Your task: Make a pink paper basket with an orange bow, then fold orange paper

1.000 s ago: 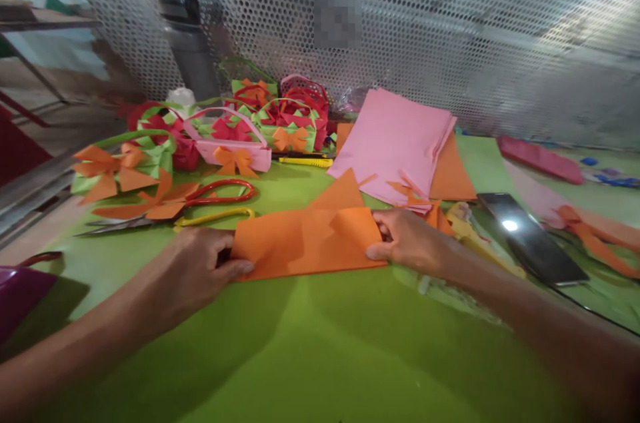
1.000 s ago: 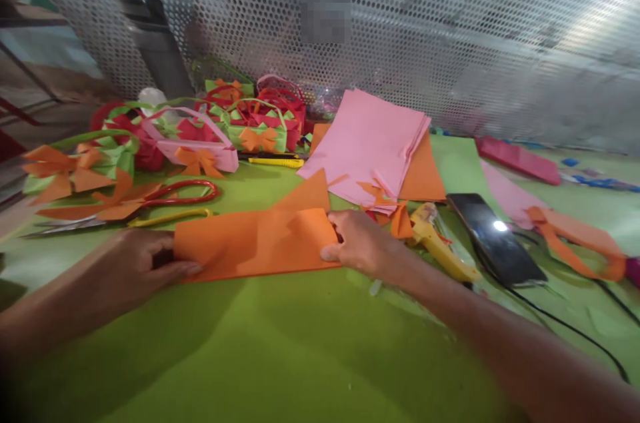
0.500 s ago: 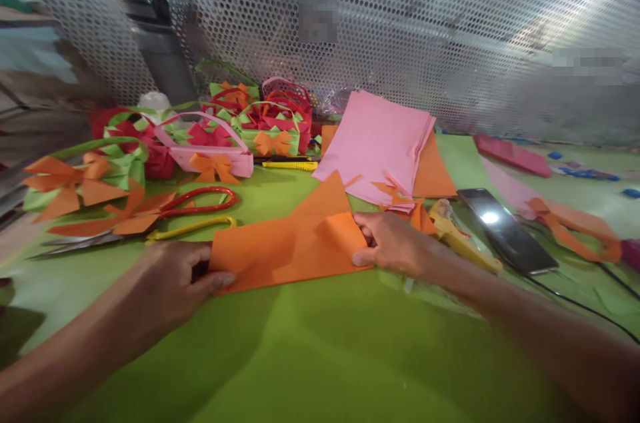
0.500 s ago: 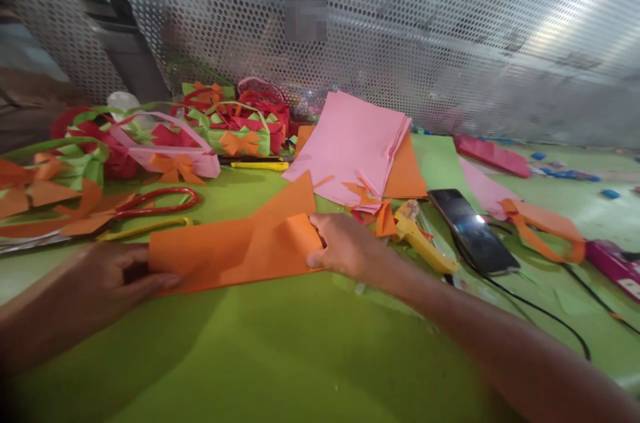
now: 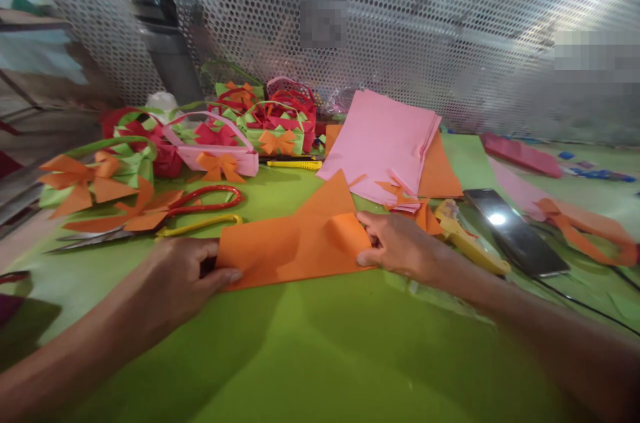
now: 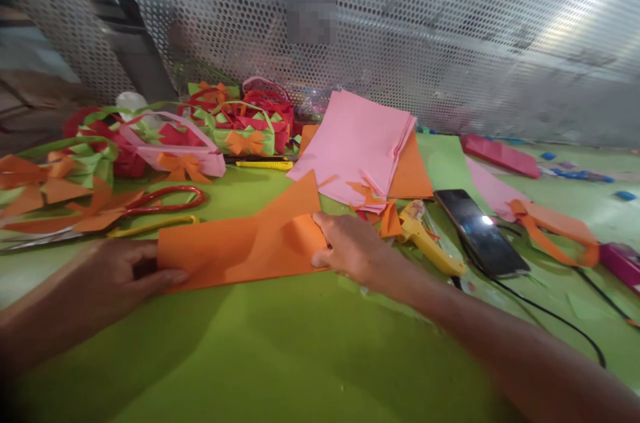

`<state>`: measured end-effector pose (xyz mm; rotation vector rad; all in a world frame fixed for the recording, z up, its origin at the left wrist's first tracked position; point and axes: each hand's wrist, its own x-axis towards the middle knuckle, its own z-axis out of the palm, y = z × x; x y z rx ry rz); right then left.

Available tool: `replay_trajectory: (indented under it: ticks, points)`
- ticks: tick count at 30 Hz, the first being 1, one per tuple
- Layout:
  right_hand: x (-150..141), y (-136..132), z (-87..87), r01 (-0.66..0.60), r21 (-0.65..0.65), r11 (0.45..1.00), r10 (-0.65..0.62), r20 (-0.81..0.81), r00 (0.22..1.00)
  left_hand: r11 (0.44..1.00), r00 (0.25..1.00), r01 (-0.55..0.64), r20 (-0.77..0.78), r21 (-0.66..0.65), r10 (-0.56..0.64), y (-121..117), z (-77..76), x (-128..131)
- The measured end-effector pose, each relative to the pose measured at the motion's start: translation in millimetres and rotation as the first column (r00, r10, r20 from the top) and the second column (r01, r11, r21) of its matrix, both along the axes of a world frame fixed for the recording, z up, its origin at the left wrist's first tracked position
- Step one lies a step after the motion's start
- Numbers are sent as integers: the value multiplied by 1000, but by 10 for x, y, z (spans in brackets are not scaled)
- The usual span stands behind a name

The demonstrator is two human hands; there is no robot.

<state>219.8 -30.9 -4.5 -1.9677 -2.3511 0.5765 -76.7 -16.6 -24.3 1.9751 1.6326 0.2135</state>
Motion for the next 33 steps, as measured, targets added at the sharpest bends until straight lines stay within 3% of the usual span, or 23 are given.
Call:
replay_trajectory:
  ticks: [4, 11, 27, 33]
  points:
    - [3, 1, -5, 32, -28, 999, -32, 11, 999, 999, 996, 53, -69, 6, -53, -27, 23, 21]
    - [25, 9, -70, 22, -33, 999, -21, 44, 999, 1000, 994, 22, -106, 8, -21, -50, 149, 93]
    - [65, 10, -132, 4, -31, 1000, -4, 23, 1000, 998, 998, 36, -62, 59, -32, -69, 144, 85]
    - [41, -5, -100, 27, 22, 999, -29, 110, 993, 984, 971, 72, -236, 165, -32, -135, 82, 86]
